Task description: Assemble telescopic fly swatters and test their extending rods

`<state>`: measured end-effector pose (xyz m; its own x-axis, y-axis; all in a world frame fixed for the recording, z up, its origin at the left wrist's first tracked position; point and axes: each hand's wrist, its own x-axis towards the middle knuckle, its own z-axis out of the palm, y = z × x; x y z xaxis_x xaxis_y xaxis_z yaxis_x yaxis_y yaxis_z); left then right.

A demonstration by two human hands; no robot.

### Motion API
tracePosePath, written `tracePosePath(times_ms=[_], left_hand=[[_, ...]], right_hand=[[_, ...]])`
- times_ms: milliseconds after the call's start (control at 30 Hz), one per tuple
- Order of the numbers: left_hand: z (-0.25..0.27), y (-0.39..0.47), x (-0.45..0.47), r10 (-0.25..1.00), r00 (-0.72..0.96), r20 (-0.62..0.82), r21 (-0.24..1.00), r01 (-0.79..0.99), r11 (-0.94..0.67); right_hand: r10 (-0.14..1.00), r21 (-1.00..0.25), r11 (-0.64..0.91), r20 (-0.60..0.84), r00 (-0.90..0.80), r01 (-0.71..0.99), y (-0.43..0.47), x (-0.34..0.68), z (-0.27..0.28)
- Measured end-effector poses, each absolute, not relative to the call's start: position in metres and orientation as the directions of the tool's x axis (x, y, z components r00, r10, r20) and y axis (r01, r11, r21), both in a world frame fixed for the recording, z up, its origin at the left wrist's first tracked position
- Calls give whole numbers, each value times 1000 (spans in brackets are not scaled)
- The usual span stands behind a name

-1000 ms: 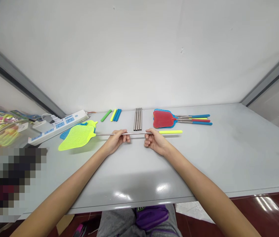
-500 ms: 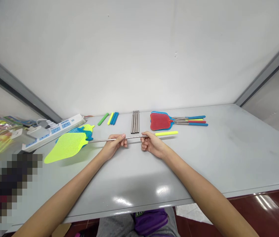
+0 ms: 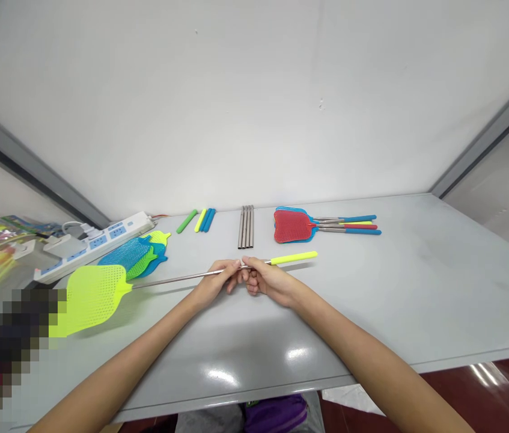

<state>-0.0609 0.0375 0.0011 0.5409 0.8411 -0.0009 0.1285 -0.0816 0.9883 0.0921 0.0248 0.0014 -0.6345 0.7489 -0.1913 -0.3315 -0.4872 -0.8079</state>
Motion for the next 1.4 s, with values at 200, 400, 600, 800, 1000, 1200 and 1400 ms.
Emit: tracePosePath(times_ms=[200, 400, 600, 800, 1000, 1200, 1400], left_hand=[[-1, 38, -59, 827, 561, -22, 997, 75, -24], [0, 36, -56, 791, 597, -133, 986, -4, 169], [0, 39, -56, 771, 617, -160, 972, -36, 231], [-1, 42, -56, 768, 617, -172, 965, -53, 258], [-2, 45, -57, 760, 626, -177, 954, -81, 289], [-4, 47, -59, 755, 635, -163, 948, -112, 299], [-3, 49, -60, 751, 636, -179, 947, -95, 306]], right_hand=[[760, -825, -471, -199, -619, -313, 25, 92, 2], [792, -827, -461, -219, -570, -321, 24, 90, 1], [824, -815, -462, -249, -509, -350, 25, 87, -1], [838, -782, -489, -295, -460, -388, 25, 86, -2], [804, -756, -549, -361, -472, -356, 29, 91, 3], [769, -736, -596, -408, -492, -321, 33, 97, 9], [749, -712, -620, -412, -518, -329, 37, 100, 7]])
